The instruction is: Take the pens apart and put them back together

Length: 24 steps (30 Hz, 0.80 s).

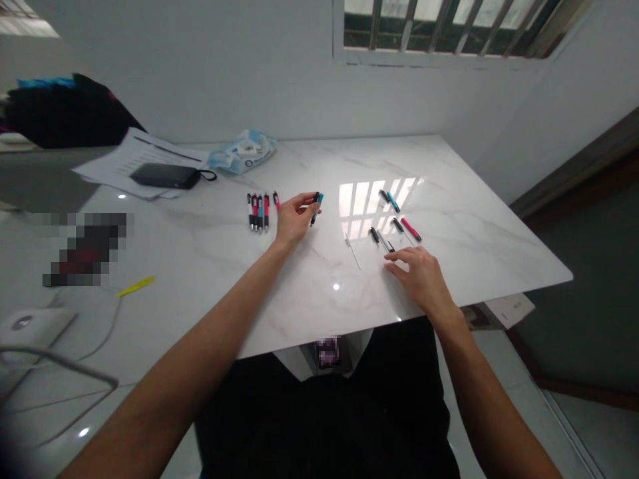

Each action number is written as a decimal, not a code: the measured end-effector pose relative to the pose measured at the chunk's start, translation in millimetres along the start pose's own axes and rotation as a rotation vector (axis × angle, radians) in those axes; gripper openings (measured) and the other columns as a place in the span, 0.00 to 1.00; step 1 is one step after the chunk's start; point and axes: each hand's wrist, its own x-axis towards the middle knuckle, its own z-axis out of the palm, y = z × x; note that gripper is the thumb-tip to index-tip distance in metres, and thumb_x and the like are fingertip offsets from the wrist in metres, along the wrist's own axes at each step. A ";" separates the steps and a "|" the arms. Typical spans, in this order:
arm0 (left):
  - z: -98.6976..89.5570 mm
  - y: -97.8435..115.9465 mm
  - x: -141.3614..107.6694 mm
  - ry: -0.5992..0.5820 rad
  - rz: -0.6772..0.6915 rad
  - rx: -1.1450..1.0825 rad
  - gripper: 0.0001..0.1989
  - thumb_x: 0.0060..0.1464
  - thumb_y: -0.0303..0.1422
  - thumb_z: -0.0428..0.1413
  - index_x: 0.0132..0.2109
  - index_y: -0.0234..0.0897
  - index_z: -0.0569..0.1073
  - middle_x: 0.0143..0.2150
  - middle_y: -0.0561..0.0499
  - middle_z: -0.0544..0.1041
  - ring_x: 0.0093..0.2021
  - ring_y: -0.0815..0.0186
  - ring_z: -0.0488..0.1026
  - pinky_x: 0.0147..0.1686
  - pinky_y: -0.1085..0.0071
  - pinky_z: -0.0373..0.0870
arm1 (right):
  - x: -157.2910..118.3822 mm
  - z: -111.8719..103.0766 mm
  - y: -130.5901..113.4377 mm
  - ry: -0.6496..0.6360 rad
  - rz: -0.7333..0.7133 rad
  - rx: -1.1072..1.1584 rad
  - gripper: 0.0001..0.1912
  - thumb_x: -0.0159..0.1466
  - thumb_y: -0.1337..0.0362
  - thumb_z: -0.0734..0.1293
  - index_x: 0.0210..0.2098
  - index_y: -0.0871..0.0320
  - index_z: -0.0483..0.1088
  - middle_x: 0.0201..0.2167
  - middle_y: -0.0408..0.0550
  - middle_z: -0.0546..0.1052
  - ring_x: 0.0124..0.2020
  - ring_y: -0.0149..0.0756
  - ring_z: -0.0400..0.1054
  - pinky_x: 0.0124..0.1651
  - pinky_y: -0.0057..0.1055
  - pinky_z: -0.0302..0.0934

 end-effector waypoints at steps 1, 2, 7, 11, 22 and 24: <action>0.5 0.8 -0.7 -0.013 0.005 -0.005 0.13 0.59 0.34 0.67 0.51 0.40 0.86 0.46 0.47 0.88 0.39 0.64 0.83 0.35 0.72 0.77 | -1.0 2.2 -0.5 -0.010 0.000 -0.007 0.07 0.68 0.61 0.74 0.42 0.47 0.86 0.42 0.50 0.88 0.46 0.56 0.80 0.53 0.55 0.73; 0.8 1.5 -1.4 -0.025 0.009 -0.011 0.13 0.59 0.35 0.67 0.50 0.40 0.86 0.45 0.47 0.88 0.39 0.64 0.83 0.35 0.72 0.77 | -1.0 4.3 -1.5 -0.024 0.002 -0.010 0.07 0.68 0.63 0.74 0.41 0.47 0.86 0.42 0.51 0.88 0.46 0.55 0.80 0.53 0.55 0.73; -0.4 5.6 -5.2 -0.102 -0.004 -0.029 0.15 0.57 0.37 0.69 0.50 0.38 0.85 0.46 0.46 0.87 0.38 0.64 0.83 0.35 0.71 0.77 | 6.5 9.5 -12.0 -0.054 0.010 0.019 0.09 0.66 0.67 0.72 0.40 0.51 0.86 0.39 0.50 0.88 0.41 0.50 0.81 0.51 0.51 0.74; -1.6 15.8 -12.6 -0.256 -0.031 -0.100 0.17 0.54 0.38 0.71 0.50 0.35 0.85 0.46 0.44 0.86 0.39 0.63 0.84 0.40 0.69 0.79 | 26.1 8.7 -25.5 0.033 0.036 0.262 0.10 0.65 0.64 0.71 0.42 0.51 0.86 0.38 0.47 0.88 0.36 0.43 0.81 0.45 0.44 0.76; -2.5 8.6 -6.9 -0.147 -0.018 -0.130 0.18 0.55 0.39 0.71 0.50 0.37 0.84 0.46 0.46 0.85 0.39 0.63 0.84 0.45 0.65 0.82 | 48.1 29.9 -85.1 0.124 -0.113 0.348 0.09 0.66 0.67 0.68 0.38 0.49 0.81 0.37 0.45 0.84 0.40 0.43 0.78 0.46 0.43 0.72; -5.9 2.6 -1.5 -0.076 -0.023 -0.125 0.17 0.56 0.39 0.70 0.51 0.38 0.83 0.45 0.47 0.85 0.39 0.64 0.84 0.46 0.64 0.82 | 26.0 40.9 -106.0 0.005 -0.207 0.403 0.08 0.69 0.66 0.69 0.42 0.47 0.80 0.41 0.45 0.84 0.46 0.45 0.78 0.53 0.46 0.73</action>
